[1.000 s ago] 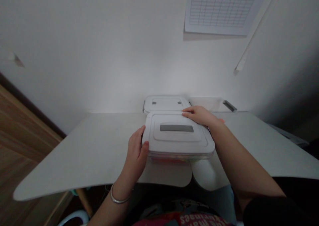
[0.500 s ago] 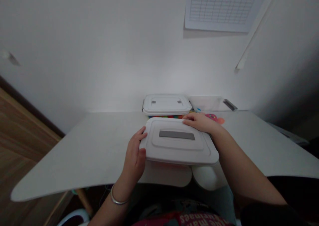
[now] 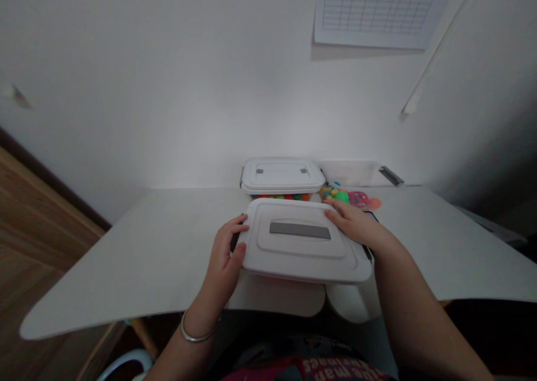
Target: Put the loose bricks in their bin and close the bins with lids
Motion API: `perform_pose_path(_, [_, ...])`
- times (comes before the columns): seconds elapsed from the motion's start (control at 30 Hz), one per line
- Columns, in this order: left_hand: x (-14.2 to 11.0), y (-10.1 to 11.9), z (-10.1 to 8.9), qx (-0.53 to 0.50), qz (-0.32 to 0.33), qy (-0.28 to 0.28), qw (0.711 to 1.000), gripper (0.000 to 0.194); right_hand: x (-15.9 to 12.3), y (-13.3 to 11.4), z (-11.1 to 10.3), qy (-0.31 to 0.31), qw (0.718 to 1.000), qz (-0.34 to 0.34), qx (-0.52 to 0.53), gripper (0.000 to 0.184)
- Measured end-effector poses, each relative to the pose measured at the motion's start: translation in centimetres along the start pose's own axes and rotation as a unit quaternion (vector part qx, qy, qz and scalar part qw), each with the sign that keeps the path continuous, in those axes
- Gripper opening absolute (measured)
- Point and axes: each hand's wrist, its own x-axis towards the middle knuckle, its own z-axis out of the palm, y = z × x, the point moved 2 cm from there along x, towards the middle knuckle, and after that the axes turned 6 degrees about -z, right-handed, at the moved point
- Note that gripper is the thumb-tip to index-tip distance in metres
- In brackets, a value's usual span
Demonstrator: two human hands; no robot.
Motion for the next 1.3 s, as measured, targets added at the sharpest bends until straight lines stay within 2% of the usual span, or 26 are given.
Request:
perform_pose_path(0.13, [1.0,0.3,-0.4,0.007,-0.035,0.016,0.999,0.027,1.1,0.6,0.9,0.024,0.998,-0.009,0.054,0.036])
perform_pose_path(0.27, [1.0,0.3,-0.2,0.003,-0.044,0.025,0.999,0.027,2.2,2.2,1.1,0.097,0.990,0.031,0.101,0.032])
perform_pose_path(0.33, [0.8,0.0,0.1,-0.037,-0.073,0.033,0.996,0.025,1.9,3.2,1.1,0.150,0.974,0.077,0.149,0.031])
perform_pose_path(0.4, [0.8,-0.6,0.4,-0.111,-0.142,0.049,0.982,0.029,0.9,4.1,1.3,0.194,0.942,0.126,0.242,0.034])
perform_pose_path(0.5, [1.2,-1.3,1.0,-0.245,-0.290,0.067,0.923,0.057,-1.2,4.4,2.3,0.200,0.871,0.176,0.412,0.042])
perform_pose_path(0.57, [1.7,-1.1,1.4,-0.327,-0.372,0.028,0.868,0.066,-2.5,3.8,3.0,0.158,0.833,0.189,0.496,0.047])
perform_pose_path(0.63, [2.3,-0.3,1.9,-0.395,-0.412,-0.042,0.820,0.070,-3.4,2.9,3.5,0.112,0.807,0.187,0.549,0.054])
perform_pose_path(0.7, [2.8,0.6,2.0,-0.424,-0.425,-0.069,0.797,0.077,-3.8,2.0,3.5,0.095,0.793,0.183,0.574,0.066])
perform_pose_path(0.77, [3.1,1.2,1.7,-0.411,-0.433,-0.046,0.801,0.085,-3.7,1.4,3.1,0.106,0.798,0.176,0.567,0.077])
perform_pose_path(0.87, [3.3,1.3,1.2,-0.344,-0.428,-0.028,0.835,0.088,-3.4,0.8,2.3,0.112,0.838,0.159,0.509,0.084])
perform_pose_path(1.0, [3.8,-0.1,0.6,-0.228,-0.347,-0.051,0.908,0.079,-2.8,0.9,2.0,0.106,0.902,0.147,0.391,0.079])
perform_pose_path(1.07, [4.0,-0.9,0.3,-0.163,-0.307,-0.075,0.934,0.078,-2.6,1.1,2.1,0.098,0.927,0.128,0.337,0.076])
perform_pose_path(1.2, [4.2,-1.8,-0.1,-0.068,-0.218,-0.121,0.966,0.077,-2.2,1.4,2.1,0.063,0.949,0.110,0.288,0.075])
perform_pose_path(1.3, [4.4,-1.8,-0.4,-0.017,-0.162,-0.131,0.978,0.074,-1.9,1.4,1.7,0.069,0.965,0.100,0.232,0.079])
